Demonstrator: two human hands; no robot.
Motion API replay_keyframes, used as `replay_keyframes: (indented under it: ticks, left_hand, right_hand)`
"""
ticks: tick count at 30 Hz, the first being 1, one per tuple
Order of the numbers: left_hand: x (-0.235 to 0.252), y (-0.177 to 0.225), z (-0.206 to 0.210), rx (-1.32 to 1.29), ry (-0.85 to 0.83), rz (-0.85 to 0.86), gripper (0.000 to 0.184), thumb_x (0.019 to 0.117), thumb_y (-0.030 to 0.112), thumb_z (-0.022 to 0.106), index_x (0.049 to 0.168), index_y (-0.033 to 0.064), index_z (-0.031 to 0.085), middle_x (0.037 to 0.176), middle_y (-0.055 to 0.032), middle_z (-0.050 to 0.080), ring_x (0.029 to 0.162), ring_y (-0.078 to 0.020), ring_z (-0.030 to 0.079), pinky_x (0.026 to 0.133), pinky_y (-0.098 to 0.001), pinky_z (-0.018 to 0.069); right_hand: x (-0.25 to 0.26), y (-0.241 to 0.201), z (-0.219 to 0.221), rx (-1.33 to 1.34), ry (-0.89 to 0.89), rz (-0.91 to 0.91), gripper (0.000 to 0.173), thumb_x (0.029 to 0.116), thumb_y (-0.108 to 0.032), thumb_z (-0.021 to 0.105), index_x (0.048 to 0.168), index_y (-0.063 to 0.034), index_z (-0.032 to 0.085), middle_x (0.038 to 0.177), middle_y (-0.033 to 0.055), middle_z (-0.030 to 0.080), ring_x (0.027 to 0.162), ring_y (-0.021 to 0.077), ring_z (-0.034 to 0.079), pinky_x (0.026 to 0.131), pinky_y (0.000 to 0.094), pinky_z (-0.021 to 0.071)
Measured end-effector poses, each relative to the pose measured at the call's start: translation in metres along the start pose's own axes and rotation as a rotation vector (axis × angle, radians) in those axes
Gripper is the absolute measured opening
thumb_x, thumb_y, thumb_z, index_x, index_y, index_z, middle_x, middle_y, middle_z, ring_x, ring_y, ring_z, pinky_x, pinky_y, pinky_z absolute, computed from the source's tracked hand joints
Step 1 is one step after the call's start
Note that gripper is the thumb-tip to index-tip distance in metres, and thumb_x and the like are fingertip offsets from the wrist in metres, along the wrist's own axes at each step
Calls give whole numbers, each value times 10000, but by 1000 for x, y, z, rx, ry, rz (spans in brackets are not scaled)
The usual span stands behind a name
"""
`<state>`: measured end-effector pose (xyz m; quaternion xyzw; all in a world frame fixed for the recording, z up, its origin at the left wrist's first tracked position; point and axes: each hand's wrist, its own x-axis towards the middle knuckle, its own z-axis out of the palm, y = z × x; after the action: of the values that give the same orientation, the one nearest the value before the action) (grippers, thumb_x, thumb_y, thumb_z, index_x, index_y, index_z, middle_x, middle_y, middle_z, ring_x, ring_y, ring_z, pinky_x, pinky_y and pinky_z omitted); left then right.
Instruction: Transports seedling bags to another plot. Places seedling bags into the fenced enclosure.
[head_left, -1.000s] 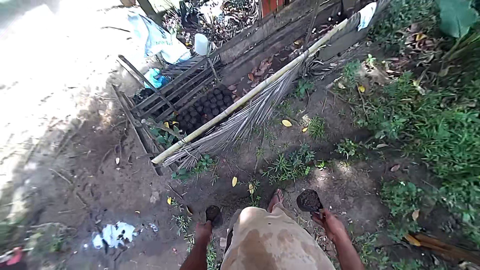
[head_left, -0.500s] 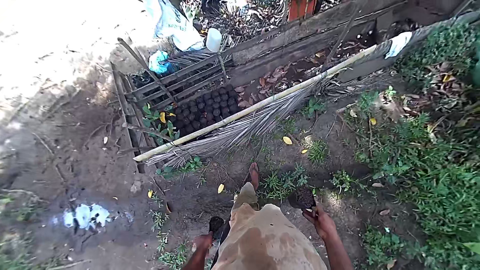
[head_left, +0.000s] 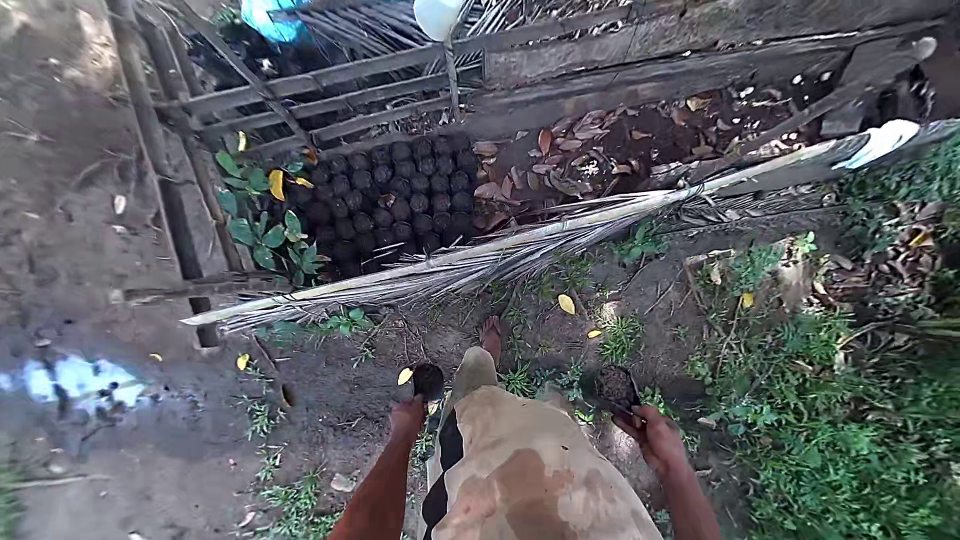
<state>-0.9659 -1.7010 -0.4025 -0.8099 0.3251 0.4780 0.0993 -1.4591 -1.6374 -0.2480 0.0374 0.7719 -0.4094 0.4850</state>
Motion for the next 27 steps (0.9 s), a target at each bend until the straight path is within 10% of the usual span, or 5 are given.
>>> replay_keyframes:
  ticks: [10,18,27]
  left_hand:
    - [-9,180,-81,-96,179,307,437,1060,408,485,954,70,741,835,-99,724,792,-249,701,764,-554,560]
    - [-27,290,-130,-43,240,267,402,1053,406,498,1028,110,770,873,-63,755,818,-202,735,815,-540,603]
    - [90,432,-157,155,213,412,382,1035,434,508,912,147,727,660,-31,607,582,-188,579,570,-504,496]
  right_hand:
    - [103,-198,88,-202,-349,-232,253,999,-116,470,813,-46,627,730,61,660,724,224,697,792,488,636]
    - [251,-341,214,-498,-660,-232,345,1033,-199,472,1254,-25,671,1091,108,716,937,226,709,900,489,608]
    - [469,-357,402,-738,-753,-373,275,975,-179,539,1090,-46,750,1428,45,636,995,168,725,880,452,620]
